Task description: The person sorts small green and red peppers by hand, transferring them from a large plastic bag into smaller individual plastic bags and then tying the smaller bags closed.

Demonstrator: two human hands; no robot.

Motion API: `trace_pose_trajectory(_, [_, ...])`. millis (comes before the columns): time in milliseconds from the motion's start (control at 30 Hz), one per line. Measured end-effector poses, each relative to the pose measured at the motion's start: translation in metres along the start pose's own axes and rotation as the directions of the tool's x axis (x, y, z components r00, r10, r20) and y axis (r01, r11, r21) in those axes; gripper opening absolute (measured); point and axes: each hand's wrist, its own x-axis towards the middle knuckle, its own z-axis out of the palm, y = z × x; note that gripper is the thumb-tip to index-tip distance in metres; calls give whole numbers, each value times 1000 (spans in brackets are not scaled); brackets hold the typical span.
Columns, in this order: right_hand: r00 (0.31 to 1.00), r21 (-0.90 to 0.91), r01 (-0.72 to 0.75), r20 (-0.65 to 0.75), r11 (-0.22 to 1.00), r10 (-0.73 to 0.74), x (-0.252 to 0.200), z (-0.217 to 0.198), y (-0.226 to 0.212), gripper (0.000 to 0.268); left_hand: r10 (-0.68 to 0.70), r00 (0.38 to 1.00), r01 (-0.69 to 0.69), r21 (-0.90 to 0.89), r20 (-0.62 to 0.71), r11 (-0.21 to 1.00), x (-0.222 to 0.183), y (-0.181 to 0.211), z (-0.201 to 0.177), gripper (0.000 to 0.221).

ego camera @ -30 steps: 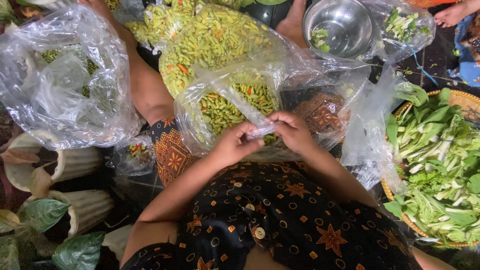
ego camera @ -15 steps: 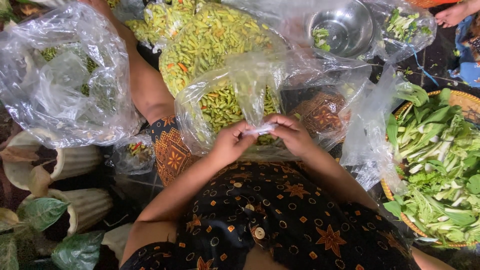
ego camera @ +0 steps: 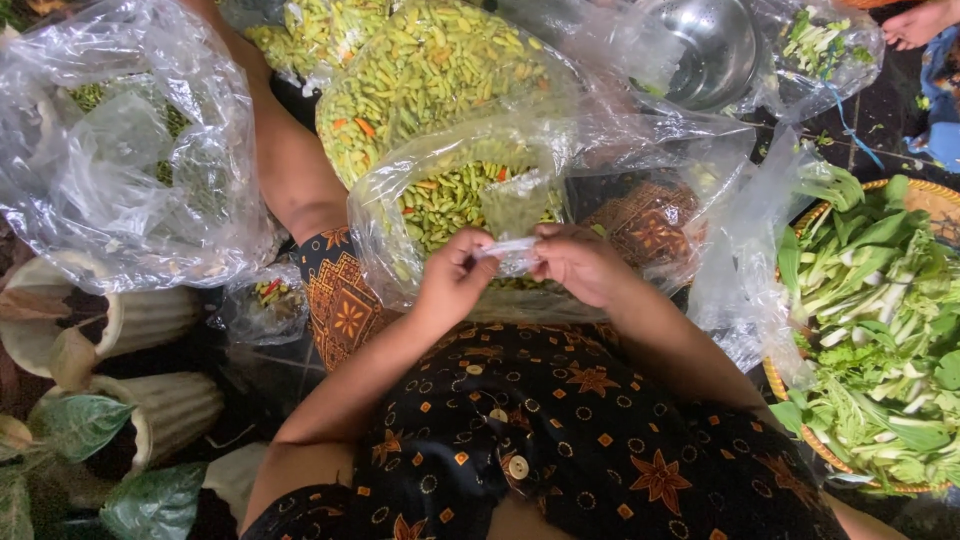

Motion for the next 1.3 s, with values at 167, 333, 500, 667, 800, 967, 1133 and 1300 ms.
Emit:
trace_pose_trajectory(167, [920, -656, 307, 18, 690, -392, 0, 22, -53, 22, -132, 985, 122, -90, -112, 988, 3, -19, -10, 12])
trace_pose_trajectory(333, [763, -902, 404, 241, 152, -599, 38, 33, -165, 30, -163, 986, 163, -16, -27, 987, 3, -49, -12, 13])
trace_pose_trajectory(500, [933, -995, 45, 74, -90, -353, 157, -63, -218, 97, -102, 986, 85, 132, 130, 988, 4, -74, -17, 14])
trace_pose_trajectory(667, [930, -859, -368, -331, -356, -160, 273, -153, -195, 125, -346, 921, 327, 128, 180, 936, 4, -81, -30, 10])
trace_pose_trajectory(800, [854, -711, -459, -519, -533, -42, 325, -199, -158, 142, -420, 875, 410, 95, 242, 907, 3, -102, -41, 2])
trace_pose_trajectory(967, [790, -598, -446, -613, -666, 22, 364, -256, -119, 158, -361, 878, 429, -185, 314, 884, 7, -126, -46, 11])
trace_pose_trajectory(1133, [649, -538, -553, -757, -636, 75, 355, -246, -127, 151, -444, 821, 544, -258, 360, 798, 11, -127, -48, 10])
trace_pose_trajectory(1300, [602, -580, -673, -790, -460, 116, 329, -214, -140, 121, -323, 901, 393, -229, 289, 891, 17, -124, -44, 11])
